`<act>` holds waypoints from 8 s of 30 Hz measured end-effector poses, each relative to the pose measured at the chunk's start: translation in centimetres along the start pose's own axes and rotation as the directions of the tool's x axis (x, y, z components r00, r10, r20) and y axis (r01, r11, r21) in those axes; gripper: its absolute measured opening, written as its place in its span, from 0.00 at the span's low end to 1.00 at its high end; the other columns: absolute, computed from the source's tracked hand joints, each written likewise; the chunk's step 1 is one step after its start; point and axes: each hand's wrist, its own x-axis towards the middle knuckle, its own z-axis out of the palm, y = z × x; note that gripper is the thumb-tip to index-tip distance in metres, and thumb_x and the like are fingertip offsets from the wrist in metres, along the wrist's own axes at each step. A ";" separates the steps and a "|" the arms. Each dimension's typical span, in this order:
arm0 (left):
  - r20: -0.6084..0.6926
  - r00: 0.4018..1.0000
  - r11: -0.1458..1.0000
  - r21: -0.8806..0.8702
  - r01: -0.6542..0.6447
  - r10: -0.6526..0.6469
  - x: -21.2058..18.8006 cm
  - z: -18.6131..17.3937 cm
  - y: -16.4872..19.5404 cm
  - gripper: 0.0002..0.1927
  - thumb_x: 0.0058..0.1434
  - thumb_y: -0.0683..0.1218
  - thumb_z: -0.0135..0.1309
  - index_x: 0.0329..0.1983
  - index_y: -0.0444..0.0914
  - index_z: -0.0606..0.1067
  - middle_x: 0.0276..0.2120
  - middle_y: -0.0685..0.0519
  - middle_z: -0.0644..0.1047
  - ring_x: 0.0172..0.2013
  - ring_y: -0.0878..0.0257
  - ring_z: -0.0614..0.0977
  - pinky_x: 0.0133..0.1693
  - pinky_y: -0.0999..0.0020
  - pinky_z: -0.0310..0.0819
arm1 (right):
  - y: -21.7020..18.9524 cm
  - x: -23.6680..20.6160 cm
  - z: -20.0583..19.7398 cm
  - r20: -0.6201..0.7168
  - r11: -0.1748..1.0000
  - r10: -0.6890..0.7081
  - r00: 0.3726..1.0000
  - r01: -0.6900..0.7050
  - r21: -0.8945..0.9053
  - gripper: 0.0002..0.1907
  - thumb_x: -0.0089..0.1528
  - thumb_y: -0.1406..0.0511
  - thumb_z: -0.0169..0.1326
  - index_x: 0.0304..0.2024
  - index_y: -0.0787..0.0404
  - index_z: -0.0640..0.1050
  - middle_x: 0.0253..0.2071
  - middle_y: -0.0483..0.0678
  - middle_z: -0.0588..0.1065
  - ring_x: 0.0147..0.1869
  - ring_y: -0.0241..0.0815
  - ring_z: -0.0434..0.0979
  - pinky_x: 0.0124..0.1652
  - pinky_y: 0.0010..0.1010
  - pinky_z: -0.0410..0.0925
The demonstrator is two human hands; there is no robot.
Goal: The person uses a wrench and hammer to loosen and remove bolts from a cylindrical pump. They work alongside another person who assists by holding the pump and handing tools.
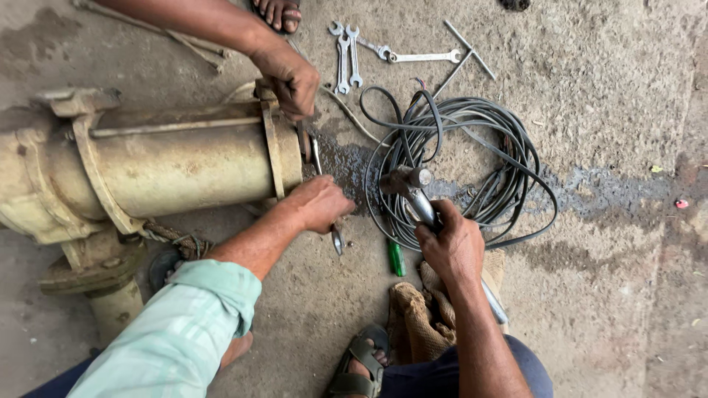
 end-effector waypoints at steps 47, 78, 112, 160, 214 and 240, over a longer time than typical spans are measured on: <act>-0.180 0.984 0.996 0.086 0.034 -0.018 1.2 6.9 -0.1 0.06 0.45 0.44 0.64 0.27 0.44 0.80 0.31 0.52 0.82 0.41 0.50 0.83 0.48 0.56 0.76 | 2.1 -2.4 5.5 0.068 0.720 -0.604 0.794 0.580 -0.380 0.16 0.51 0.67 0.57 0.42 0.48 0.81 0.41 0.60 0.81 0.41 0.57 0.83 0.45 0.51 0.75; 0.323 0.750 -0.679 -0.700 -0.221 -0.577 3.5 1.9 2.5 0.15 0.60 0.56 0.63 0.36 0.43 0.73 0.26 0.57 0.72 0.24 0.66 0.72 0.28 0.65 0.71 | -3.9 -0.5 6.3 0.675 0.948 -0.292 0.677 0.114 0.297 0.46 0.58 0.60 0.64 0.74 0.58 0.56 0.48 0.60 0.76 0.48 0.52 0.81 0.48 0.44 0.75; 0.123 0.760 -0.767 -0.009 -0.642 -0.638 5.0 5.3 3.0 0.14 0.69 0.49 0.54 0.28 0.43 0.66 0.20 0.59 0.65 0.21 0.67 0.66 0.26 0.70 0.63 | -8.7 -2.0 4.1 0.250 0.852 -0.500 0.829 0.523 -0.030 0.10 0.61 0.65 0.53 0.43 0.63 0.75 0.26 0.57 0.79 0.28 0.57 0.81 0.29 0.47 0.73; 0.237 0.969 0.998 0.037 0.056 -0.063 -3.0 -0.5 -0.8 0.15 0.60 0.53 0.60 0.47 0.43 0.81 0.37 0.50 0.79 0.44 0.61 0.79 0.73 0.52 0.48 | 4.7 1.7 12.9 0.682 0.491 -0.106 0.724 0.634 -0.597 0.14 0.66 0.64 0.48 0.53 0.56 0.76 0.63 0.60 0.65 0.59 0.55 0.73 0.63 0.63 0.60; 0.033 0.976 0.958 0.185 -0.217 0.215 0.7 8.7 3.1 0.15 0.66 0.42 0.53 0.56 0.39 0.73 0.65 0.45 0.68 0.64 0.48 0.69 0.65 0.50 0.63 | 2.3 -1.0 15.0 0.486 0.907 -0.354 0.799 0.420 -0.030 0.19 0.55 0.56 0.64 0.46 0.56 0.82 0.41 0.55 0.82 0.44 0.56 0.83 0.44 0.45 0.76; -0.018 1.000 0.991 0.131 -0.010 0.012 0.3 8.5 2.5 0.10 0.64 0.44 0.52 0.39 0.37 0.83 0.43 0.49 0.82 0.45 0.53 0.84 0.41 0.54 0.80 | 1.5 0.4 13.6 0.462 0.915 -0.307 0.832 0.392 -0.099 0.23 0.60 0.52 0.60 0.52 0.57 0.80 0.45 0.50 0.83 0.47 0.49 0.85 0.46 0.40 0.78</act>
